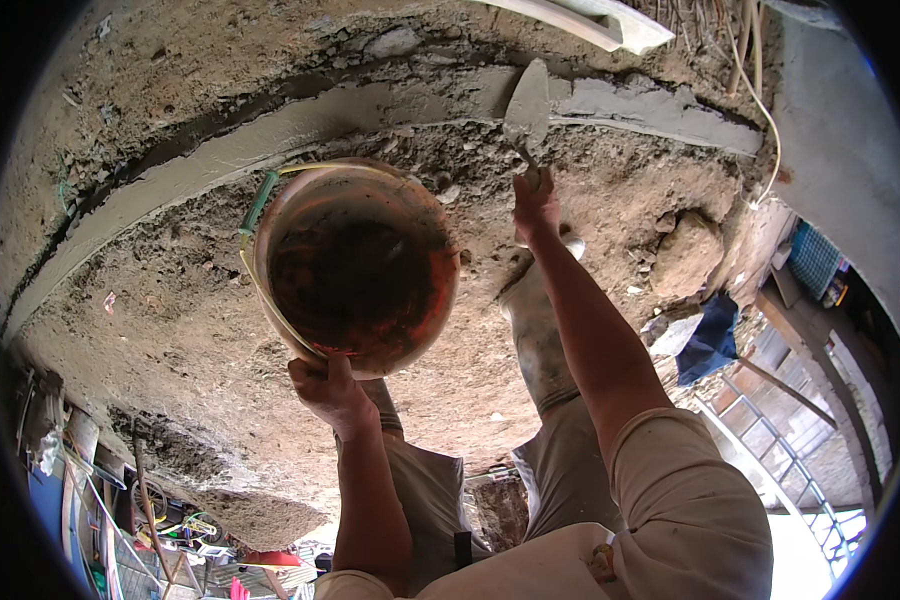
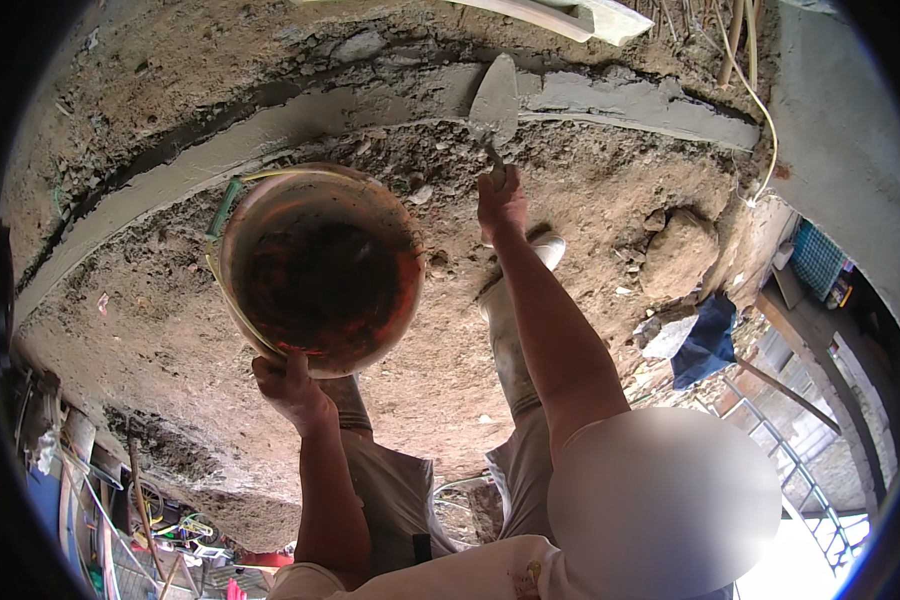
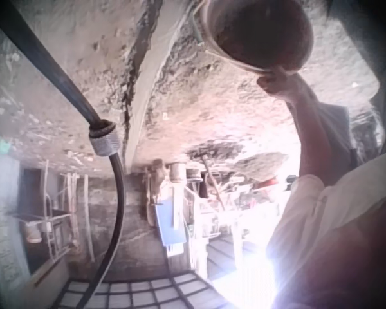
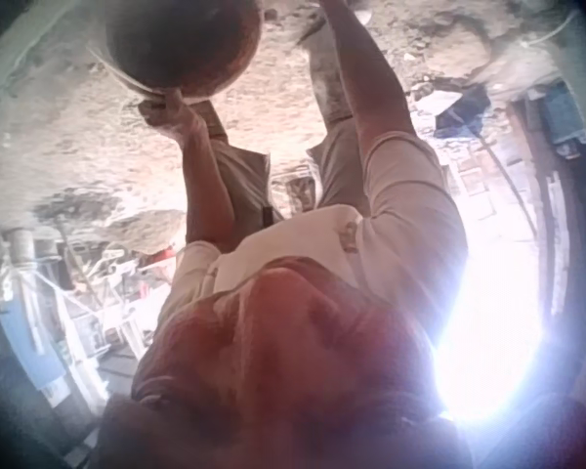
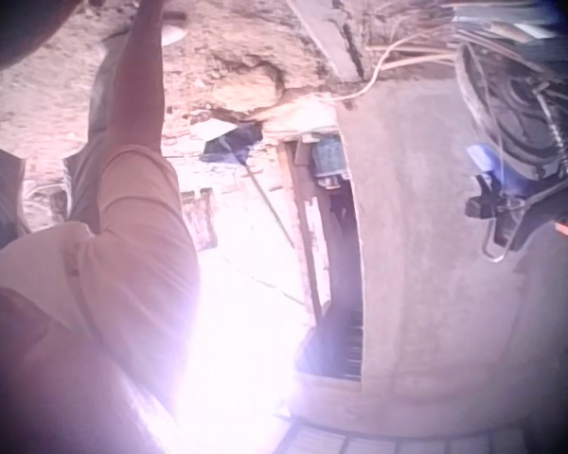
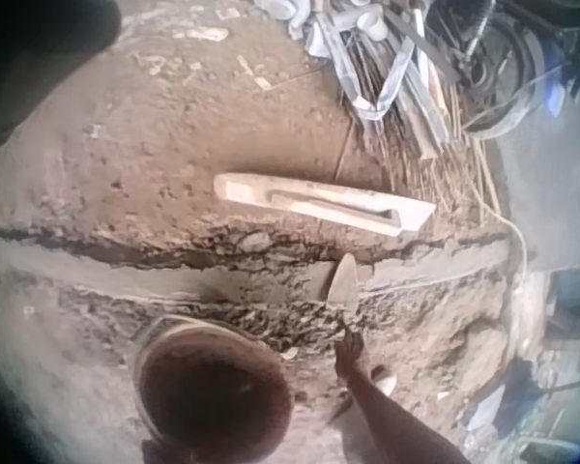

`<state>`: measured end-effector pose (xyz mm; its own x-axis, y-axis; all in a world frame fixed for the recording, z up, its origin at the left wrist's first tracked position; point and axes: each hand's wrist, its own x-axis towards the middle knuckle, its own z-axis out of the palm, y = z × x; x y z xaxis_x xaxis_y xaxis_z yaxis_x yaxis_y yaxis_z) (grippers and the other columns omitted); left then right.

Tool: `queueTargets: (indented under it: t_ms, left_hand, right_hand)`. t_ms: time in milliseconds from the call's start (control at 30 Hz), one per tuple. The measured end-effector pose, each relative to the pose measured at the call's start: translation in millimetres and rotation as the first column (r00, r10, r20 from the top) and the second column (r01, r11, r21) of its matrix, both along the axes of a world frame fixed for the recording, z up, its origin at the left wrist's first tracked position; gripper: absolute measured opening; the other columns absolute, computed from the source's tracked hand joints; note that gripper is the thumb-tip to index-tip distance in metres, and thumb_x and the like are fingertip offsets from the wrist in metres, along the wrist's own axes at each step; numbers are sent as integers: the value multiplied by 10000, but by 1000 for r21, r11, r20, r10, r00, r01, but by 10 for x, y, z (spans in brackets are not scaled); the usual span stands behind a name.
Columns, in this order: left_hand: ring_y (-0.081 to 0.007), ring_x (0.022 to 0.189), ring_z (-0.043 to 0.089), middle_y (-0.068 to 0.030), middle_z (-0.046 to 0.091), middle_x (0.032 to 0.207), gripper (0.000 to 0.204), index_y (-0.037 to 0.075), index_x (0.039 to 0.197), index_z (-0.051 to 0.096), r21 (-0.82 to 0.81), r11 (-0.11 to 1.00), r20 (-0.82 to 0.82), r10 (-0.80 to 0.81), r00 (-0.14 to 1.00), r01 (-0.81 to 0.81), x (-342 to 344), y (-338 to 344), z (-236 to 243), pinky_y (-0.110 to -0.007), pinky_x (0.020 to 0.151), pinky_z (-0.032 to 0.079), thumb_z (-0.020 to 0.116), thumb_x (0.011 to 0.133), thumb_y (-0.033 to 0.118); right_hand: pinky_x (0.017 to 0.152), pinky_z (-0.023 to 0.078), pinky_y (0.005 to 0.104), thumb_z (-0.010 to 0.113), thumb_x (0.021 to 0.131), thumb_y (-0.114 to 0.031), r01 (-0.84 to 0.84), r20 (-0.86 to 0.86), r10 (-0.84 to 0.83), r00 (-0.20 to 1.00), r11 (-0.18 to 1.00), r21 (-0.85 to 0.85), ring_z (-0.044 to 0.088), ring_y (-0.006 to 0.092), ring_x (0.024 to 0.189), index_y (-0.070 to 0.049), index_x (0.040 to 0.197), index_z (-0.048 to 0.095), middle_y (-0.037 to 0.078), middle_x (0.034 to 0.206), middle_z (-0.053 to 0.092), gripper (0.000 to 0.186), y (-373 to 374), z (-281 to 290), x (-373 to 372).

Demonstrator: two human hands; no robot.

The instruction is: The person scoops cement from a bucket with a trowel and applies it into a narrow trench on the ground. They then use a straight wooden plank to smooth and level the wet cement along the trench.

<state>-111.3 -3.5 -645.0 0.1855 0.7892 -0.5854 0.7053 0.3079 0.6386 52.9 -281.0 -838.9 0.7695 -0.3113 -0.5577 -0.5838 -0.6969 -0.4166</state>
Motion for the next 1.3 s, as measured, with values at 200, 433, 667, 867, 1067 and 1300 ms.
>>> queueTargets:
  t_ms: [200, 433, 667, 867, 1067, 1300]
  left_hand:
    - [-132, 797, 491, -43, 492, 870, 279, 67, 816, 398, -11, 1000, 90, 22, 996, -21, 71, 74, 44, -302, 786, 472, 667, 747, 41]
    - [-131, 815, 501, -61, 518, 883, 264, 30, 860, 426, 3, 1000, 111, 22, 994, -23, 10, 158, 36, -269, 802, 459, 670, 759, 42]
    - [-127, 785, 477, -25, 461, 823, 237, 70, 781, 418, 37, 998, 54, 42, 998, -44, 110, 145, 115, -286, 780, 443, 652, 754, 52]
    - [-131, 794, 476, -24, 440, 831, 229, 63, 791, 412, 12, 999, 64, 28, 998, -29, 147, 140, 88, -278, 790, 435, 635, 745, 38]
    - [-135, 813, 479, -37, 468, 856, 237, 55, 820, 414, 58, 997, 39, 46, 998, -48, -2, 254, 114, -284, 814, 435, 638, 745, 45]
    - [-131, 794, 478, -35, 490, 856, 291, 49, 837, 419, 34, 997, 27, 70, 997, -71, 44, 237, 96, -277, 779, 441, 691, 752, 107]
  right_hand:
    - [832, 520, 470, 486, 938, -260, -647, -213, 625, 751, 761, -46, 581, 322, 1102, -121, 1157, 506, 200, 1222, 562, 261, 619, -369, -413]
    - [830, 488, 535, 470, 910, -397, -213, -224, 168, 960, 958, -192, 612, 474, 957, -133, 1213, 392, 255, 1054, 642, 409, 124, 93, 80]
    - [830, 471, 533, 507, 866, -351, -17, 48, 27, 998, 981, -194, 608, 466, 940, -93, 1197, 417, 266, 999, 636, 429, -11, 64, 91]
    - [809, 527, 482, 528, 918, -362, -779, -98, 775, 624, 609, -145, 631, 408, 986, -177, 1264, 408, 211, 1124, 602, 410, 694, -272, -298]
    - [830, 491, 550, 486, 928, -352, -415, -316, 383, 868, 909, -37, 624, 450, 971, -182, 1275, 401, 220, 1056, 647, 395, 720, 375, 135]
    - [864, 459, 559, 494, 869, -379, -53, -110, 23, 994, 957, -287, 595, 487, 999, -146, 1306, 388, 276, 1106, 624, 506, -217, 188, 77]
